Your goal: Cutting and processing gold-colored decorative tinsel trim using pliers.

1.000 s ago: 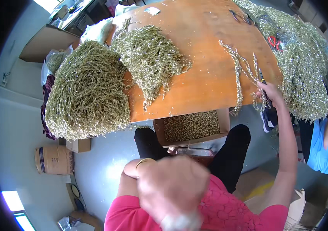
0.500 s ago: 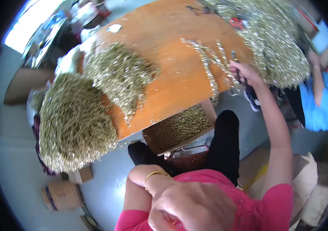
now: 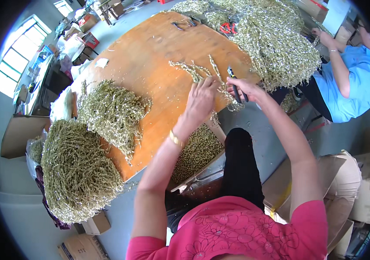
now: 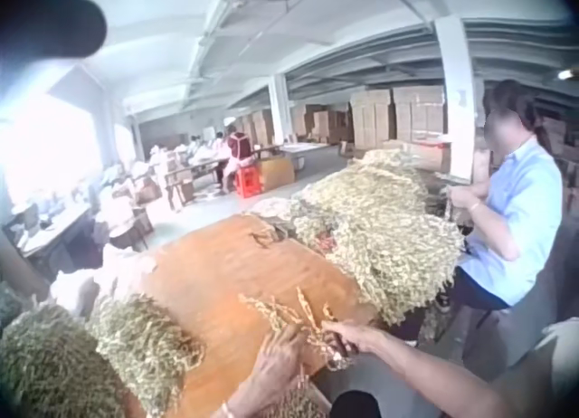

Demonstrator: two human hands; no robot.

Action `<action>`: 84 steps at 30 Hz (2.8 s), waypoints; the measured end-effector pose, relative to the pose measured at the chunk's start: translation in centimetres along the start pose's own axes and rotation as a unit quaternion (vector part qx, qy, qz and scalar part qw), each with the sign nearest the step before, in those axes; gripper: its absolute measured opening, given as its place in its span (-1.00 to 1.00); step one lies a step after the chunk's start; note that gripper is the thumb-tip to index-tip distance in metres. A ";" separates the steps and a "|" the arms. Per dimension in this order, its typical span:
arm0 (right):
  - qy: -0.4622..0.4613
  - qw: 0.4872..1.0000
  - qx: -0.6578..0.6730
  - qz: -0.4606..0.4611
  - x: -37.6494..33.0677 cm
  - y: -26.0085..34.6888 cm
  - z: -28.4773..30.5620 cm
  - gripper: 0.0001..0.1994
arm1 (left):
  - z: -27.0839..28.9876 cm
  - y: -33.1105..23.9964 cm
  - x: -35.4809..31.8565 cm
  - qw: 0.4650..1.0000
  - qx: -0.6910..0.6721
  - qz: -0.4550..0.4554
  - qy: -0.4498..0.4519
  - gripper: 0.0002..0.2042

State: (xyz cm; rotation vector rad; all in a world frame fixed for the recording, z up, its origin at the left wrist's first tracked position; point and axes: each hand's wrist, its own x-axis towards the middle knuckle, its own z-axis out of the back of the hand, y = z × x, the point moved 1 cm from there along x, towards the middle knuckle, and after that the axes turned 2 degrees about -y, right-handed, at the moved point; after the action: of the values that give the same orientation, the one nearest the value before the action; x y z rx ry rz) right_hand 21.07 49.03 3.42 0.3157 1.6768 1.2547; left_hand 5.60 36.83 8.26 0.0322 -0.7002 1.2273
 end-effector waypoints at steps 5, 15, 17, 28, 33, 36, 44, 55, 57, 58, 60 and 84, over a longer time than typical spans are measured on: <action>0.011 0.998 0.044 0.041 -0.1 0.4 -1.7 -0.60 | -5.3 6.8 3.8 0.985 0.099 -0.127 0.067 -0.62; 0.095 0.994 -0.039 -0.028 -3.8 -4.4 2.5 -0.57 | -9.2 9.2 3.7 0.997 0.000 -0.043 0.071 -0.64; 0.080 0.996 0.009 -0.021 -4.2 -5.8 2.6 -0.58 | -9.1 9.4 4.2 0.996 0.011 -0.046 0.071 -0.64; -0.500 0.694 0.432 0.286 -10.8 -13.2 6.8 -0.70 | -8.4 6.9 6.0 0.977 -0.004 0.114 0.180 -0.56; -0.474 0.686 0.460 0.305 -13.3 -12.5 2.7 -0.58 | -5.6 6.7 3.7 0.999 -0.005 0.040 -0.003 -0.64; -0.225 0.817 0.465 0.258 -13.4 -15.0 0.1 -0.64 | -4.3 7.3 1.7 0.993 -0.024 0.042 -0.112 -0.70; -0.097 0.887 0.450 -0.033 -15.1 -18.7 -11.8 -0.67 | 12.6 19.3 -8.7 0.860 0.413 0.196 -0.227 -0.81; -0.087 0.947 0.306 0.029 -14.3 -15.2 -13.9 -0.66 | 22.0 18.0 -11.8 0.827 -0.019 0.249 -0.504 -0.84; -0.096 0.949 0.299 0.028 -14.7 -15.7 -13.6 -0.70 | 23.8 12.8 -10.1 0.785 -0.055 0.229 -0.572 -0.85; -0.094 0.950 0.297 0.030 -14.5 -15.9 -13.7 -0.70 | 25.3 10.8 -10.0 0.768 -0.010 0.204 -0.607 -0.85; -0.106 0.957 0.257 0.079 -14.2 -16.5 -13.2 -0.74 | 28.3 10.4 -10.4 0.781 0.063 0.035 -0.621 -0.84; -0.365 0.753 -0.422 0.350 17.1 6.2 -1.6 -0.63 | 10.7 -3.1 -23.9 0.403 -0.736 0.417 -0.350 -0.73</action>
State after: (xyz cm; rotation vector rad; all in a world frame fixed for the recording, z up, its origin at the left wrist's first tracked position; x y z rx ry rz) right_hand 9.45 62.52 -0.61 0.7793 0.1883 1.9491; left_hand -0.54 11.27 5.70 -1.5700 -2.6175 0.9679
